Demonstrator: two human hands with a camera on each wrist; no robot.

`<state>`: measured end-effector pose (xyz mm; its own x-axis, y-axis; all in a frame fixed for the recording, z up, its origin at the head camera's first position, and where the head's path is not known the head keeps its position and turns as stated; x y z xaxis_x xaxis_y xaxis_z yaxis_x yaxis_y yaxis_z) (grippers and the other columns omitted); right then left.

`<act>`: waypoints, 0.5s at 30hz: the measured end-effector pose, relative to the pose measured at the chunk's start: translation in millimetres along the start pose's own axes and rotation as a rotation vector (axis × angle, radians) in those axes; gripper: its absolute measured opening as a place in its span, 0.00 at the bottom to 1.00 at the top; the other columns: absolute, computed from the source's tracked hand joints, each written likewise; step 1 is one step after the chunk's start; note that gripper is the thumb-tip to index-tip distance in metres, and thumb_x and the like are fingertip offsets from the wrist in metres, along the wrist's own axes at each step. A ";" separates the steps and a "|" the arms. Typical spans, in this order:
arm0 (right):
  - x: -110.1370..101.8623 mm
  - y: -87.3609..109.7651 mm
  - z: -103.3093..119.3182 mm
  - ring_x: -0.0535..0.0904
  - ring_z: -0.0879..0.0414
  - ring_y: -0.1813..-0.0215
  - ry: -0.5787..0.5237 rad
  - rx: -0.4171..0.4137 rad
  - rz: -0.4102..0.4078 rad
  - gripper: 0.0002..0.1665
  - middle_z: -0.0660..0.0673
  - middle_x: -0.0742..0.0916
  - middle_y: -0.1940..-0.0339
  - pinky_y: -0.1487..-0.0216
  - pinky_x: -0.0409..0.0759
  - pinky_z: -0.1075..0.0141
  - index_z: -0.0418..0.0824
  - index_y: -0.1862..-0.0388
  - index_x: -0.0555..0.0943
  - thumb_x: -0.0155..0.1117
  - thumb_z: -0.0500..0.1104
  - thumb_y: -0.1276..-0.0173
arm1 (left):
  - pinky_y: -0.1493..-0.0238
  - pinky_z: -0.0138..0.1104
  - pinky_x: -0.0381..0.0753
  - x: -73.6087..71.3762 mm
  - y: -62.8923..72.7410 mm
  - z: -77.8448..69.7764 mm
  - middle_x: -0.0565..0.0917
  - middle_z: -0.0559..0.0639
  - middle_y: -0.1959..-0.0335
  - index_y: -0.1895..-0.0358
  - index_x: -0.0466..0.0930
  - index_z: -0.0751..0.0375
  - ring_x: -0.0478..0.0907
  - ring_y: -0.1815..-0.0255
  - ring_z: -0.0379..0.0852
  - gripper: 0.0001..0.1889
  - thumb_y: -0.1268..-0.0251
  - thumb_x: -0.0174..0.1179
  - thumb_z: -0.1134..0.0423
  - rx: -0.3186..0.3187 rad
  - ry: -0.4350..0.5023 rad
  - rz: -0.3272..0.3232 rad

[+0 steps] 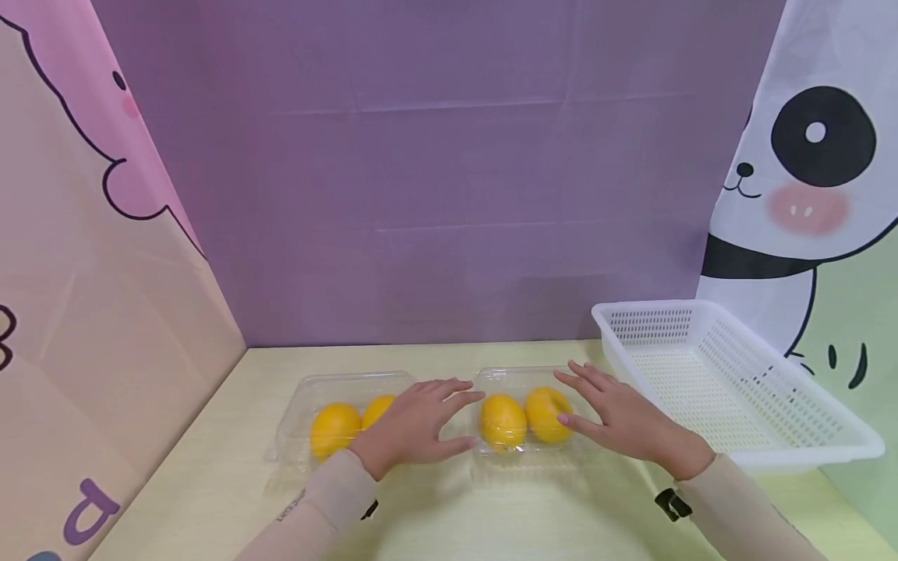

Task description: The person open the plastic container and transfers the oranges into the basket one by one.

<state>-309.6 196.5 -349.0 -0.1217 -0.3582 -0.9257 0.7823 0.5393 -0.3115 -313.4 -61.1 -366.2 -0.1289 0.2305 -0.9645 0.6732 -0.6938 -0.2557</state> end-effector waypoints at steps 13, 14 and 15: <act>1.9 7.9 1.6 0.63 0.33 0.26 0.021 -0.022 -0.032 0.37 0.37 0.70 0.25 0.35 0.67 0.34 0.45 0.25 0.69 0.60 0.60 0.27 | 0.30 0.47 0.68 5.5 -3.2 -8.4 0.69 0.50 0.27 0.27 0.68 0.46 0.67 0.28 0.49 0.32 0.30 0.57 0.40 0.051 0.024 -0.010; 2.3 8.5 1.7 0.64 0.33 0.26 0.023 -0.024 -0.037 0.37 0.37 0.70 0.25 0.35 0.68 0.34 0.45 0.25 0.69 0.60 0.60 0.27 | 0.31 0.47 0.68 6.0 -3.2 -8.8 0.68 0.50 0.27 0.27 0.68 0.46 0.67 0.28 0.49 0.31 0.30 0.57 0.41 0.053 0.029 -0.009; 2.8 9.2 1.9 0.64 0.33 0.27 0.023 -0.025 -0.039 0.37 0.37 0.70 0.25 0.35 0.68 0.35 0.45 0.25 0.69 0.60 0.60 0.27 | 0.31 0.46 0.68 6.6 -3.3 -9.2 0.68 0.50 0.27 0.27 0.68 0.47 0.67 0.29 0.48 0.31 0.30 0.57 0.41 0.055 0.030 -0.010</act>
<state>-301.6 199.1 -354.0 -0.1662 -0.3617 -0.9174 0.7615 0.5440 -0.3524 -309.7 -51.0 -371.1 -0.1130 0.2574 -0.9597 0.6307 -0.7277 -0.2695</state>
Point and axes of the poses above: each hand's wrist, its own y-axis away from the middle knuckle, its own x-axis out of the palm, z = x × y, the point moved 7 cm from there along -y, towards the middle knuckle
